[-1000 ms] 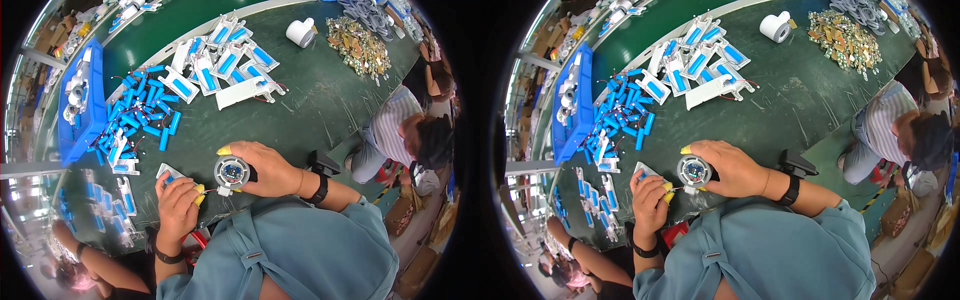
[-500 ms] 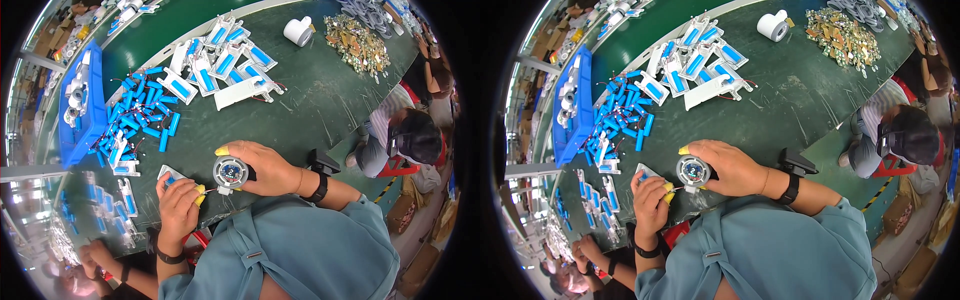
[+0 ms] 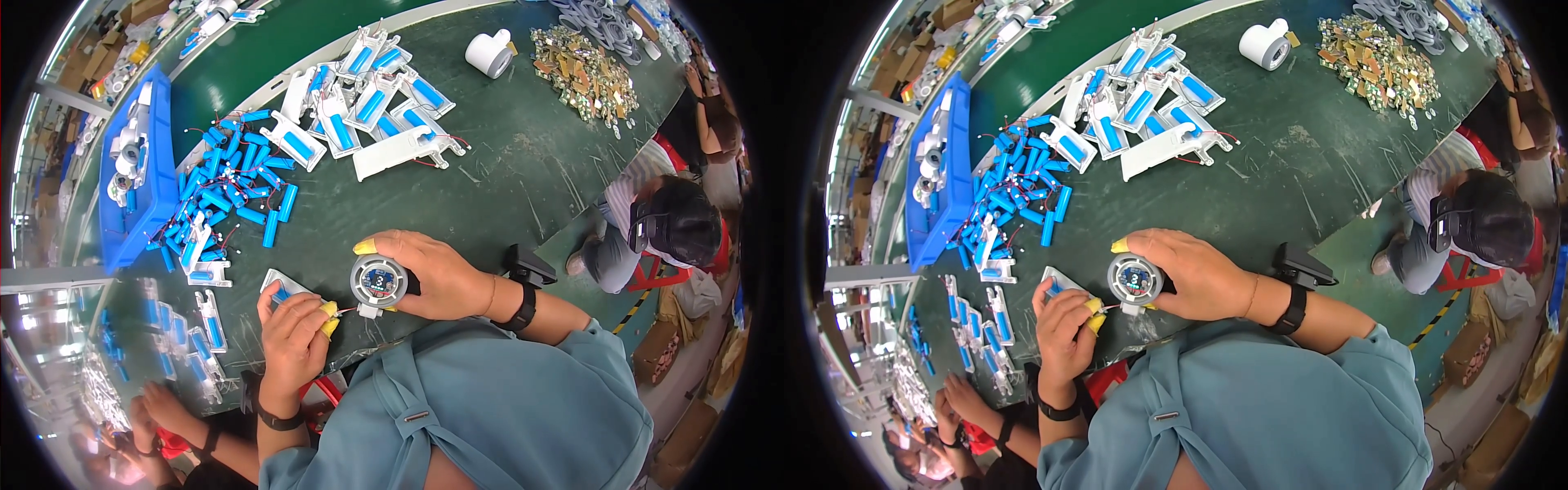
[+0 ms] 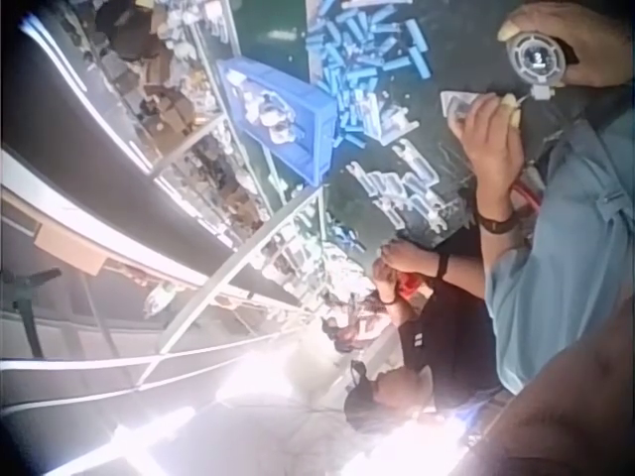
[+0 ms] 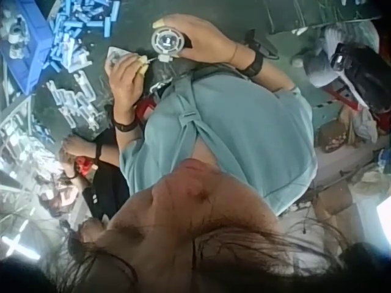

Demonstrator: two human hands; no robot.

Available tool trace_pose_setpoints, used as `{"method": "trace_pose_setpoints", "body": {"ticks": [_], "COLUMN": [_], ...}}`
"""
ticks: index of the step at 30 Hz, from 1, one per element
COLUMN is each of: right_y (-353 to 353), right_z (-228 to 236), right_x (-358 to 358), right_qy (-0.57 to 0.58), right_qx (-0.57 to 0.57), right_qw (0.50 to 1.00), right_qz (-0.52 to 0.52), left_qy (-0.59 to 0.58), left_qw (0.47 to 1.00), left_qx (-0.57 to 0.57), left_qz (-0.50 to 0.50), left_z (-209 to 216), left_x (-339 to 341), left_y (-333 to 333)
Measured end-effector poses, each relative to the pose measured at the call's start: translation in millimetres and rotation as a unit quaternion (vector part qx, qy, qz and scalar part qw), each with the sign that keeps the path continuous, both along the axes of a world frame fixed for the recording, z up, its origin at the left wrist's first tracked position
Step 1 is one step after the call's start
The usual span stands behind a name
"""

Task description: Assembling small electronic parts into plastic housings on a factory production line.

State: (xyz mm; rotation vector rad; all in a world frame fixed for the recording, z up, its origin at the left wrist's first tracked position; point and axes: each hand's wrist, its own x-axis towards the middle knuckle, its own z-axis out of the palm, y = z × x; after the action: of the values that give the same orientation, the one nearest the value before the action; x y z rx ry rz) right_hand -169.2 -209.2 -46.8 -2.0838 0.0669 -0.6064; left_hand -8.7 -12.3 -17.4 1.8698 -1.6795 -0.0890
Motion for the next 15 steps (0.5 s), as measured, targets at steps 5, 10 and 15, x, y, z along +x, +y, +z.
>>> {"method": "trace_pose_setpoints", "body": {"ticks": [5,10,15], "right_y": [0.2,-0.3,-0.2], "right_z": [1.8,4.2,3.1], "right_x": [-0.8,-0.7,-0.8], "right_qy": [0.003,0.018,0.011], "right_qx": [-0.007,-0.009,-0.004], "right_qw": [1.000,1.000,1.000], "right_qz": [-0.001,0.000,-0.003], "left_qy": [0.007,0.001,0.004], "left_qw": [1.000,1.000,1.000], "left_qx": [-0.002,-0.001,-0.002], "left_qz": [0.002,-0.015,-0.003], "left_z": [-0.6,-0.9,-1.8], "left_x": [-0.3,1.6,0.2], "left_y": [0.5,0.6,0.7]}}
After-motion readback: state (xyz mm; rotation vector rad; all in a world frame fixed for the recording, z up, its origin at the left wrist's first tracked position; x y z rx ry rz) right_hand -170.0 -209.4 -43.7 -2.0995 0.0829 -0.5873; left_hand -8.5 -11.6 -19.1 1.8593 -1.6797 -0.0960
